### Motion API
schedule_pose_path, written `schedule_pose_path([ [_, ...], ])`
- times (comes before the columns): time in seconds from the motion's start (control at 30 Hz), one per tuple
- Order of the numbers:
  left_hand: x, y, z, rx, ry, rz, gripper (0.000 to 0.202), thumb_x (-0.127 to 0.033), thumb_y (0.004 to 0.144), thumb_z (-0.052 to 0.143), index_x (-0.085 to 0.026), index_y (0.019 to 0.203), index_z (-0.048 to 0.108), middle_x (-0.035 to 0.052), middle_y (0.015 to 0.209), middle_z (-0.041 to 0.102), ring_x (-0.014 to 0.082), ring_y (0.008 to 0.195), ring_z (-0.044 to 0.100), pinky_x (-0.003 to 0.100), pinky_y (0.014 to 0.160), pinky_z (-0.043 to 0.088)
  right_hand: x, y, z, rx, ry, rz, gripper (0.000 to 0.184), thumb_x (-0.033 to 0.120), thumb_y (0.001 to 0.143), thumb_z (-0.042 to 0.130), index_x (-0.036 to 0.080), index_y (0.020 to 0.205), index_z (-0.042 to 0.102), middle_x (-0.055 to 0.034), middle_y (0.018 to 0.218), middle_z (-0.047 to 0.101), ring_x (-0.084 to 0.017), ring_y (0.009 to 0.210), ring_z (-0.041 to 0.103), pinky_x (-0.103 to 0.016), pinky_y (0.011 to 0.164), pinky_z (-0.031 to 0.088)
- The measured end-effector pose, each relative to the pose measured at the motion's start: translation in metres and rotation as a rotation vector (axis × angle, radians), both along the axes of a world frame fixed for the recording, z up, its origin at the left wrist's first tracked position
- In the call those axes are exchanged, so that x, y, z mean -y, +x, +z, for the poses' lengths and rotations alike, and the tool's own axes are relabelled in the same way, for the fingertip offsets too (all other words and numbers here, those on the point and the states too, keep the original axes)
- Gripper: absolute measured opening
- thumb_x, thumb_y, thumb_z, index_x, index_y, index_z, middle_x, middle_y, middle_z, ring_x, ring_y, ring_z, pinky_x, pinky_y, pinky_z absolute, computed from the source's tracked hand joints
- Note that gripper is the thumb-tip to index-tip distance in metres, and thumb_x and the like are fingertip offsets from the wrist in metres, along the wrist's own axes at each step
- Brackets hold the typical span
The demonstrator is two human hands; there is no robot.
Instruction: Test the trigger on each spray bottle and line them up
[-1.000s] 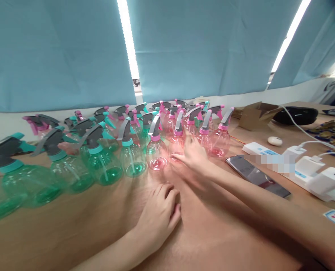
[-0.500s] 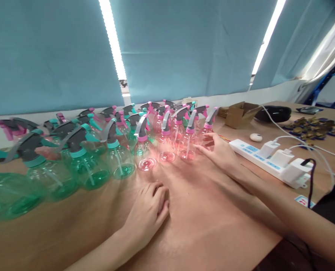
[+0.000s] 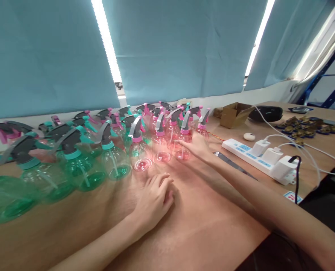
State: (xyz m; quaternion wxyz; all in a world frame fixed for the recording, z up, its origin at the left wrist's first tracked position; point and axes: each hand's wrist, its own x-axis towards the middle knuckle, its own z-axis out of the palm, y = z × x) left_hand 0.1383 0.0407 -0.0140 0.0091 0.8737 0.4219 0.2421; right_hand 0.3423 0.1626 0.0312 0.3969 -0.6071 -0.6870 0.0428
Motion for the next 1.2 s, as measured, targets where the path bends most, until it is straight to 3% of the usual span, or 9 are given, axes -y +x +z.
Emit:
schedule_pose_path([
  [0.23, 0.002, -0.004, 0.014, 0.223, -0.203, 0.028, 0.018, -0.025, 0.091, 0.047, -0.019, 0.107, 0.053, 0.0087, 0.11, 0.062, 0.0252, 0.103, 0.059, 0.046, 0.09, 0.047, 0.058, 0.01, -0.002, 0.093, 0.042, 0.033, 0.05, 0.06, 0.081, 0.058, 0.017, 0.106, 0.053, -0.0121, 0.096, 0.067, -0.03, 0.082, 0.065, -0.036, 0.061, 0.045],
  [0.4, 0.002, 0.003, 0.041, 0.44, -0.356, 0.125, 0.038, -0.043, 0.087, 0.056, -0.021, 0.118, 0.05, 0.0092, 0.126, 0.057, 0.0262, 0.118, 0.052, 0.047, 0.101, 0.041, 0.104, 0.002, -0.004, 0.209, 0.076, -0.042, 0.055, 0.069, 0.076, 0.056, 0.02, 0.1, 0.051, -0.008, 0.08, 0.066, -0.028, 0.067, 0.064, -0.031, 0.05, 0.037],
  [0.53, 0.004, 0.009, 0.07, 0.52, -0.356, 0.03, 0.054, -0.041, 0.082, 0.065, -0.025, 0.129, 0.044, 0.0077, 0.139, 0.047, 0.0262, 0.127, 0.046, 0.046, 0.106, 0.037, 0.13, -0.023, -0.001, 0.183, 0.139, 0.132, 0.039, 0.054, 0.08, 0.058, 0.02, 0.095, 0.05, -0.0076, 0.084, 0.064, -0.025, 0.071, 0.064, -0.031, 0.054, 0.041],
  [0.6, 0.009, 0.009, 0.083, 0.511, -0.347, 0.002, 0.056, -0.037, 0.079, 0.067, -0.025, 0.129, 0.044, 0.0078, 0.128, 0.054, 0.026, 0.115, 0.053, 0.044, 0.098, 0.043, 0.141, -0.042, -0.001, 0.113, 0.16, 0.237, 0.035, 0.05, 0.08, 0.059, 0.02, 0.096, 0.05, -0.0074, 0.088, 0.064, -0.024, 0.074, 0.064, -0.032, 0.058, 0.045],
  [0.7, 0.019, -0.001, 0.094, 0.524, -0.326, 0.02, 0.04, -0.036, 0.081, 0.064, -0.022, 0.116, 0.051, 0.0035, 0.093, 0.061, 0.0224, 0.086, 0.059, 0.04, 0.078, 0.049, 0.154, -0.071, -0.005, 0.04, 0.197, 0.392, 0.045, 0.057, 0.078, 0.061, 0.021, 0.101, 0.05, -0.0071, 0.088, 0.063, -0.025, 0.077, 0.063, -0.037, 0.063, 0.048],
  [0.93, 0.041, -0.053, 0.088, 0.783, -0.317, 0.073, 0.011, -0.021, 0.085, 0.055, -0.021, 0.096, 0.056, -0.0011, 0.087, 0.056, 0.0167, 0.084, 0.058, 0.033, 0.079, 0.048, 0.164, -0.124, -0.023, 0.026, 0.189, 0.58, 0.074, 0.069, 0.076, 0.058, 0.014, 0.122, 0.041, -0.0152, 0.098, 0.063, -0.033, 0.087, 0.06, -0.05, 0.073, 0.049],
  [1.1, 0.047, -0.08, 0.087, 0.833, -0.301, 0.135, 0.04, -0.012, 0.08, 0.051, -0.027, 0.117, 0.055, -0.003, 0.081, 0.053, 0.0145, 0.077, 0.054, 0.028, 0.071, 0.045, 0.152, -0.138, -0.025, -0.038, -0.017, 0.944, 0.093, 0.063, 0.076, 0.064, 0.018, 0.144, 0.02, -0.0126, 0.113, 0.062, -0.03, 0.101, 0.058, -0.046, 0.083, 0.049],
  [1.2, 0.046, -0.088, 0.088, 0.809, -0.308, 0.137, 0.043, -0.013, 0.078, 0.05, -0.026, 0.119, 0.055, -0.0021, 0.084, 0.055, 0.0135, 0.073, 0.052, 0.028, 0.068, 0.044, 0.134, -0.128, -0.028, 0.027, -0.095, 1.07, 0.092, 0.062, 0.076, 0.065, 0.017, 0.145, 0.024, -0.0161, 0.129, 0.055, -0.031, 0.115, 0.053, -0.048, 0.094, 0.045],
])
